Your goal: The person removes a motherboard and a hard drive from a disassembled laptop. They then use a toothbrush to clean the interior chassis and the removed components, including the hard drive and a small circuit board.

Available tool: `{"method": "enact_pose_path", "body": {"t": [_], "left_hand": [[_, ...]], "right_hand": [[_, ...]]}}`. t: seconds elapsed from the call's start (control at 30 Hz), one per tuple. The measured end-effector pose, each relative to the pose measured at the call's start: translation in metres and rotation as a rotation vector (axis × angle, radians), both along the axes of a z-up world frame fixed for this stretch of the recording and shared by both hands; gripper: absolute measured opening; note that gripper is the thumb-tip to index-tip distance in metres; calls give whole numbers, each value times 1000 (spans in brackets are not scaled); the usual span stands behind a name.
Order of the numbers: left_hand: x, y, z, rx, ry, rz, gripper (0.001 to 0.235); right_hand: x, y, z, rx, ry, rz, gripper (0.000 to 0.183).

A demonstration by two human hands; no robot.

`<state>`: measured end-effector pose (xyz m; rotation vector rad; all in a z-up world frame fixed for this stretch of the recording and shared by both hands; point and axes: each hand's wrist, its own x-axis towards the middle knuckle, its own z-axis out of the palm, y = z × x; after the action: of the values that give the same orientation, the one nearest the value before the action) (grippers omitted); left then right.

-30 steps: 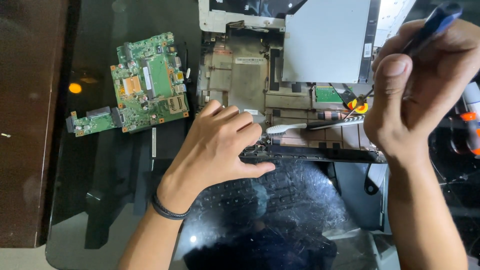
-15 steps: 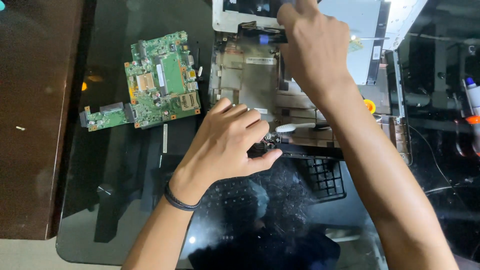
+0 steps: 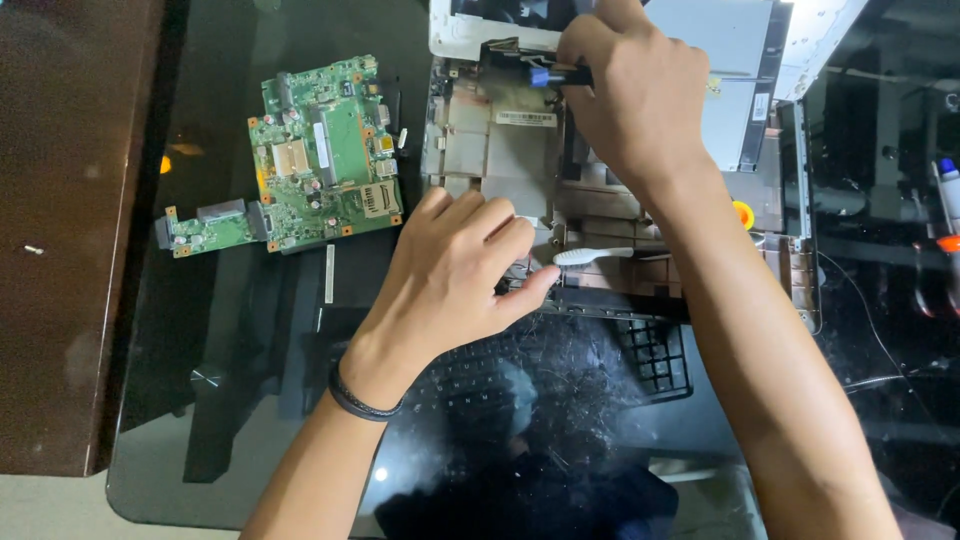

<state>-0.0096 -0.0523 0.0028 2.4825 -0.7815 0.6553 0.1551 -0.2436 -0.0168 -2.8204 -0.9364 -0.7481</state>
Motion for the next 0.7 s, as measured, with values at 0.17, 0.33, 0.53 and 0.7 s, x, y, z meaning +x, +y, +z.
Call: {"method": "enact_pose_path", "body": {"t": [0.17,0.33,0.53,0.7], "left_hand": [[2,0,-4,-36,19,67,27],[3,0,-1,-150,108,98,18],[4,0,-6,-397,188,132,30],[3,0,-1,-417,219,132,22]], "right_hand": [[-12,-17,26,113,116,116,24],[-30,-27,59,234,278,282,10],[-55,-21,95,282,633,292,9],[-60,-19,103,322,806,367,12]]}}
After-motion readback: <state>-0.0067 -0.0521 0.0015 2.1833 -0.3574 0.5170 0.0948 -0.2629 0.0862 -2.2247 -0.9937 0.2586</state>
